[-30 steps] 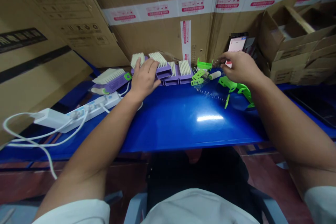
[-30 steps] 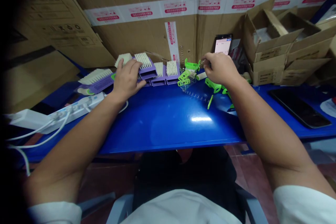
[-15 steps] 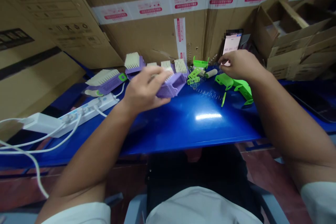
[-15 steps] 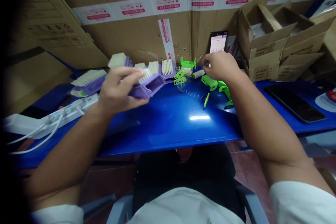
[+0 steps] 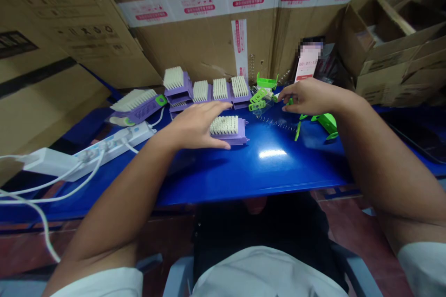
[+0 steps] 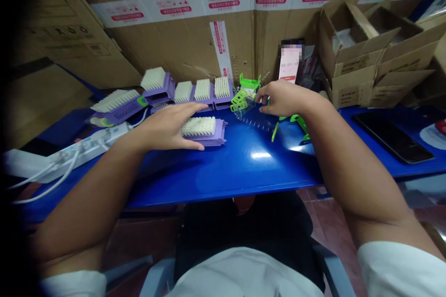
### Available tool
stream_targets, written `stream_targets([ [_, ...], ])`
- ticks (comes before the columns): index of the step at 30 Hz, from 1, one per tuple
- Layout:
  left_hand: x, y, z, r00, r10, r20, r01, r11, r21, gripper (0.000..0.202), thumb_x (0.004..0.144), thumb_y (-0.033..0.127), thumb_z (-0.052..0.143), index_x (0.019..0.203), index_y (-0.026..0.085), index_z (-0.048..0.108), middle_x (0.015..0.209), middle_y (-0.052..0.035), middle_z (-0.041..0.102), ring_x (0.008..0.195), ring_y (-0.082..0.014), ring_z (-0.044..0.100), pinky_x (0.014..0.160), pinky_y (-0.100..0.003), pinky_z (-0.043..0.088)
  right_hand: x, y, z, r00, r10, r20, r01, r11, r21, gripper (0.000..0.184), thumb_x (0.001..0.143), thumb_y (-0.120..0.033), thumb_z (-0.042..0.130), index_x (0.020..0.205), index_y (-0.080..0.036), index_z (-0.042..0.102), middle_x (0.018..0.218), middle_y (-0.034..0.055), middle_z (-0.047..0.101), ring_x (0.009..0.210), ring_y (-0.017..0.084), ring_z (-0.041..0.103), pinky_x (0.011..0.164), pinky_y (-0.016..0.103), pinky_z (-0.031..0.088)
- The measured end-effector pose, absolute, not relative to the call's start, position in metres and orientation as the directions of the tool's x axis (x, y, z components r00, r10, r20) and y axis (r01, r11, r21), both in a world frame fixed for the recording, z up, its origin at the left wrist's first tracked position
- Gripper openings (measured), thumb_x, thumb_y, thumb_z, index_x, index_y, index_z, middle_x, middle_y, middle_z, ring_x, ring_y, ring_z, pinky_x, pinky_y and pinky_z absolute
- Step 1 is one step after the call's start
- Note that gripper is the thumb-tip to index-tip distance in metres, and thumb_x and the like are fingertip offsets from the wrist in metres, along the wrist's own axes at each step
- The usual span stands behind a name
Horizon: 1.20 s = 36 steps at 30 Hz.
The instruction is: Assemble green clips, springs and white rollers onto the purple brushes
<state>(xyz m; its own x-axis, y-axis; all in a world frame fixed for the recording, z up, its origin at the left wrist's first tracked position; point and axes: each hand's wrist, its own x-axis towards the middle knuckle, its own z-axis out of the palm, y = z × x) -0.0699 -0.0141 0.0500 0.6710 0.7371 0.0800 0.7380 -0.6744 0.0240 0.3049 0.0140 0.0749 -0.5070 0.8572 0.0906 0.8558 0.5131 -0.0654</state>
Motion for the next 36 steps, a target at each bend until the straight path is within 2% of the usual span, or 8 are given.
stream_targets([
  [8, -0.085, 0.004, 0.051, 0.510, 0.845, -0.163, 0.860, -0.496, 0.121, 0.108, 0.083, 0.073, 0.081, 0.176, 0.025, 0.053, 0.171, -0.0151, 0.068, 0.150, -0.0432, 0.071, 0.127, -0.052, 0.056, 0.296, 0.001, 0.071, -0.495, 0.851, -0.175, 0.869, 0.479, -0.126, 0.043, 0.077, -0.052, 0.095, 0.113, -0.029, 0.090, 0.094, 0.0029, 0.090, 0.078, 0.029, 0.083, 0.070, 0.039, 0.060],
  [15, -0.090, -0.001, 0.058, 0.507, 0.843, -0.181, 0.856, -0.468, 0.222, 0.120, 0.075, 0.072, 0.088, 0.180, 0.030, 0.046, 0.170, -0.0145, 0.068, 0.145, -0.0429, 0.073, 0.120, -0.051, 0.060, 0.279, 0.007, 0.060, -0.509, 0.845, 0.164, 0.856, 0.517, -0.009, 0.050, 0.103, -0.037, 0.063, 0.144, -0.017, 0.083, 0.138, 0.0174, 0.087, 0.119, 0.040, 0.083, 0.101, 0.051, 0.064],
  [19, -0.091, -0.005, 0.062, 0.556, 0.808, -0.192, 0.788, -0.440, 0.430, 0.095, 0.096, 0.067, 0.068, 0.180, 0.029, 0.046, 0.160, -0.0163, 0.075, 0.103, -0.0322, 0.086, 0.097, -0.047, 0.069, 0.287, 0.008, 0.067, -0.359, 0.881, 0.308, 0.924, 0.381, -0.014, 0.056, 0.103, -0.022, 0.057, 0.155, -0.012, 0.075, 0.148, 0.0236, 0.082, 0.134, 0.044, 0.078, 0.106, 0.055, 0.063],
  [23, -0.091, -0.012, 0.064, 0.745, 0.666, 0.049, 0.590, -0.691, 0.417, 0.063, 0.101, 0.033, 0.056, 0.163, 0.033, 0.069, 0.170, -0.0095, 0.069, 0.147, -0.0346, 0.075, 0.127, -0.052, 0.059, 0.312, 0.008, 0.085, -0.202, 0.972, 0.121, 0.979, 0.196, 0.056, 0.049, 0.095, -0.030, 0.074, 0.142, -0.021, 0.084, 0.129, 0.0175, 0.089, 0.114, 0.043, 0.084, 0.087, 0.049, 0.063],
  [26, -0.089, -0.021, 0.067, 0.906, 0.416, -0.073, 0.411, -0.826, 0.387, 0.083, 0.089, 0.011, 0.060, 0.164, 0.044, 0.069, 0.181, -0.0005, 0.060, 0.169, -0.0295, 0.058, 0.129, -0.042, 0.058, 0.326, 0.012, 0.085, -0.197, 0.980, -0.011, 0.975, 0.197, 0.103, 0.060, 0.080, -0.039, 0.092, 0.138, -0.026, 0.087, 0.123, 0.0127, 0.090, 0.108, 0.043, 0.085, 0.085, 0.050, 0.065],
  [29, -0.084, -0.031, 0.068, 0.940, 0.306, -0.148, 0.340, -0.867, 0.366, 0.095, 0.080, 0.001, 0.071, 0.164, 0.047, 0.069, 0.184, -0.0001, 0.055, 0.166, -0.0282, 0.062, 0.122, -0.035, 0.062, 0.332, 0.024, 0.070, -0.323, 0.944, -0.063, 0.939, 0.328, 0.102, 0.085, 0.068, -0.019, 0.091, 0.153, -0.026, 0.081, 0.138, 0.0138, 0.087, 0.117, 0.043, 0.085, 0.095, 0.050, 0.067],
  [32, -0.079, -0.034, 0.063, 0.920, 0.375, -0.115, 0.390, -0.847, 0.362, 0.083, 0.079, 0.006, 0.084, 0.154, 0.041, 0.075, 0.172, -0.0051, 0.064, 0.154, -0.0281, 0.070, 0.121, -0.034, 0.062, 0.337, 0.039, 0.051, -0.411, 0.909, -0.061, 0.898, 0.416, 0.144, 0.101, 0.063, -0.007, 0.082, 0.162, -0.025, 0.075, 0.134, 0.0144, 0.089, 0.114, 0.041, 0.086, 0.095, 0.050, 0.067],
  [36, -0.080, -0.020, 0.054, 0.828, 0.559, -0.040, 0.545, -0.786, 0.292, 0.064, 0.075, 0.035, 0.102, 0.134, 0.031, 0.078, 0.156, -0.0104, 0.068, 0.145, -0.0337, 0.070, 0.117, -0.041, 0.062, 0.343, 0.049, 0.044, -0.439, 0.898, -0.013, 0.878, 0.432, 0.204, 0.087, 0.065, -0.014, 0.086, 0.151, -0.023, 0.081, 0.120, 0.0143, 0.090, 0.104, 0.043, 0.086, 0.085, 0.050, 0.067],
])
